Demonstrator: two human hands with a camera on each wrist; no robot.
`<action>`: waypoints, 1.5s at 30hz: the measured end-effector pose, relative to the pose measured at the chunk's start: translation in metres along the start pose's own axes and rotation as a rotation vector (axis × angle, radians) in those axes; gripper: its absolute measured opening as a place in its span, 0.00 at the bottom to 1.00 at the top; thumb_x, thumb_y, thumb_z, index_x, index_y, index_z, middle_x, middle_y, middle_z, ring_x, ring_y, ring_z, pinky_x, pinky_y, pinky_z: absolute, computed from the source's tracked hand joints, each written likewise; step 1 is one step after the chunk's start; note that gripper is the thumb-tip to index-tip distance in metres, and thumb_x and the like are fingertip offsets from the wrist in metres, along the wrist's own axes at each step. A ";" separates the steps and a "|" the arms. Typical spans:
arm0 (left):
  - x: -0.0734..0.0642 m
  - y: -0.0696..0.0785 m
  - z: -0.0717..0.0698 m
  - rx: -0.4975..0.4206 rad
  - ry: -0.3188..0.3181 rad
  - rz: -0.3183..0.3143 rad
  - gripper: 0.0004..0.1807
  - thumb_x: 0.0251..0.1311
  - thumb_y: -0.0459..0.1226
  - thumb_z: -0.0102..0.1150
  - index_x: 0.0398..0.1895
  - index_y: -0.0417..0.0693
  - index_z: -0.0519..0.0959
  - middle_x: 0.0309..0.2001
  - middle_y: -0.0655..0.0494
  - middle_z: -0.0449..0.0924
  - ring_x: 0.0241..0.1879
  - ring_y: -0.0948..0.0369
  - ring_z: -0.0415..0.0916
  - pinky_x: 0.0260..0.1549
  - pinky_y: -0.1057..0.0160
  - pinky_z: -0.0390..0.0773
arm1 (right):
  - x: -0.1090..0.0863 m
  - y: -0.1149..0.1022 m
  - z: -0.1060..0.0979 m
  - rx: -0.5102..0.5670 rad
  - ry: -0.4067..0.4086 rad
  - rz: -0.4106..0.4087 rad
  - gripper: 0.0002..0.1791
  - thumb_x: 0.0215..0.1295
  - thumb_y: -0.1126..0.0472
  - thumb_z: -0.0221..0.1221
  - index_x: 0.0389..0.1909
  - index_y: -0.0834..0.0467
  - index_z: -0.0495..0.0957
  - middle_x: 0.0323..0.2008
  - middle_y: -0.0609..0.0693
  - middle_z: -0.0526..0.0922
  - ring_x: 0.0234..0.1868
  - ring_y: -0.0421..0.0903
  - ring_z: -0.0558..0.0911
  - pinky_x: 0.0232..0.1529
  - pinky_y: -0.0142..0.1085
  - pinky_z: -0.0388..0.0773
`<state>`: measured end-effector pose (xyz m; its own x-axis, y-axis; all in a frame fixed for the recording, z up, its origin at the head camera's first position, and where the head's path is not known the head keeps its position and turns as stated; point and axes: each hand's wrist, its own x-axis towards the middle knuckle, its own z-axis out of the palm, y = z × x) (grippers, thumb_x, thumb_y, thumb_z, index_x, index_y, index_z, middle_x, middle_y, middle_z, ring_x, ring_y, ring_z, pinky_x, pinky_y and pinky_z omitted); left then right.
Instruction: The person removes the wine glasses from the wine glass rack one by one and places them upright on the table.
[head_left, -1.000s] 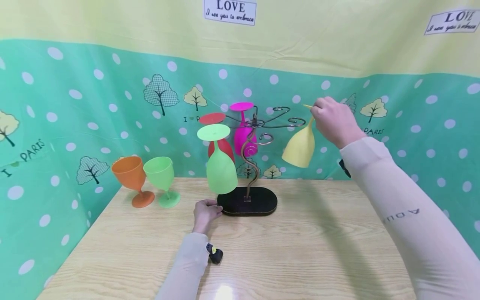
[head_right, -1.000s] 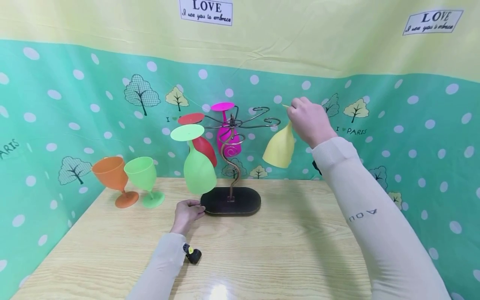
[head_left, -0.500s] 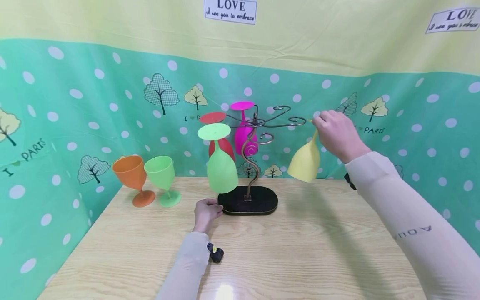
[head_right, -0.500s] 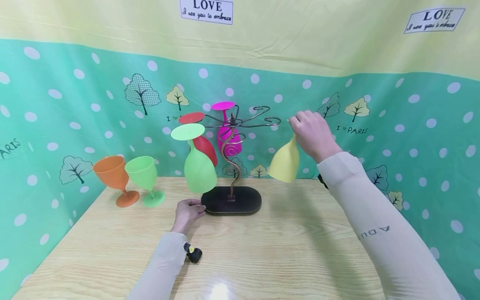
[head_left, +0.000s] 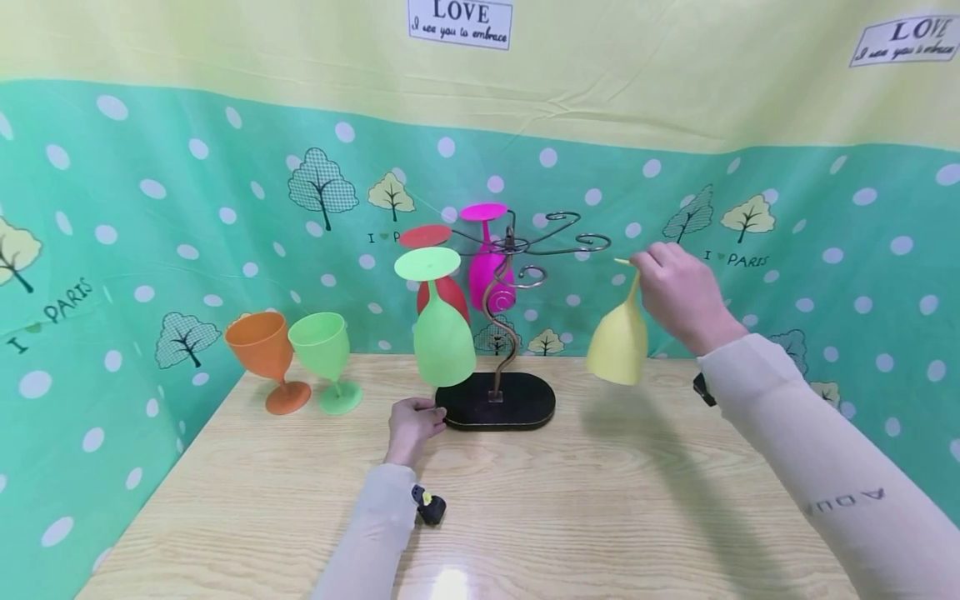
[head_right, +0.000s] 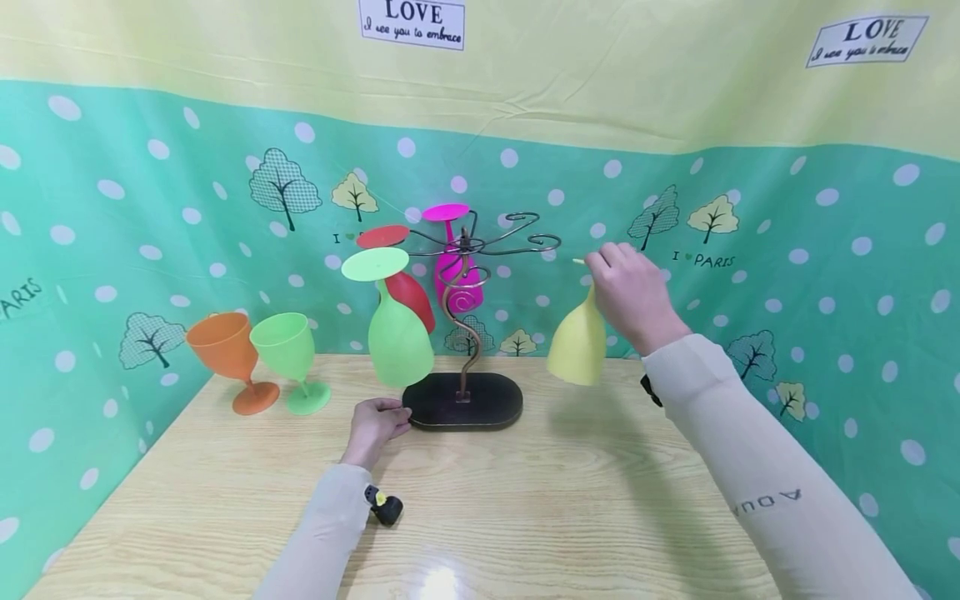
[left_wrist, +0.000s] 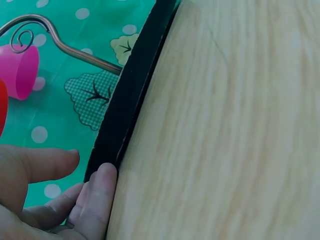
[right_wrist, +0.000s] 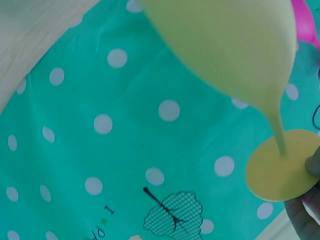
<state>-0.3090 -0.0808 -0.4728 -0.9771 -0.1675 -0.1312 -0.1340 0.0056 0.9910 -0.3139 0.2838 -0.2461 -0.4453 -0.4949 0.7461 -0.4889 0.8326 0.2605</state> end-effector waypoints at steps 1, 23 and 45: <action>0.000 0.000 0.000 -0.001 -0.005 -0.001 0.17 0.55 0.23 0.60 0.48 0.23 0.73 0.41 0.32 0.78 0.39 0.45 0.82 0.38 0.58 0.83 | -0.002 -0.003 0.000 0.005 0.008 0.003 0.10 0.54 0.79 0.55 0.35 0.69 0.79 0.29 0.60 0.78 0.30 0.56 0.76 0.28 0.44 0.79; -0.033 0.022 -0.010 0.260 -0.236 0.149 0.20 0.56 0.36 0.65 0.50 0.33 0.77 0.36 0.47 0.80 0.33 0.50 0.80 0.34 0.54 0.82 | -0.045 -0.056 0.020 0.120 0.046 0.144 0.04 0.54 0.75 0.57 0.31 0.66 0.78 0.25 0.54 0.75 0.24 0.49 0.74 0.20 0.39 0.75; -0.087 0.028 0.001 0.345 -0.482 0.298 0.20 0.60 0.46 0.62 0.47 0.40 0.80 0.38 0.54 0.81 0.37 0.61 0.77 0.37 0.63 0.78 | -0.083 -0.110 0.049 0.306 0.121 0.374 0.06 0.53 0.73 0.61 0.32 0.64 0.79 0.27 0.53 0.78 0.27 0.46 0.77 0.26 0.37 0.79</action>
<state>-0.2280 -0.0652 -0.4336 -0.9342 0.3499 0.0699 0.1868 0.3126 0.9313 -0.2598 0.2209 -0.3663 -0.5510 -0.1294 0.8244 -0.5185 0.8272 -0.2168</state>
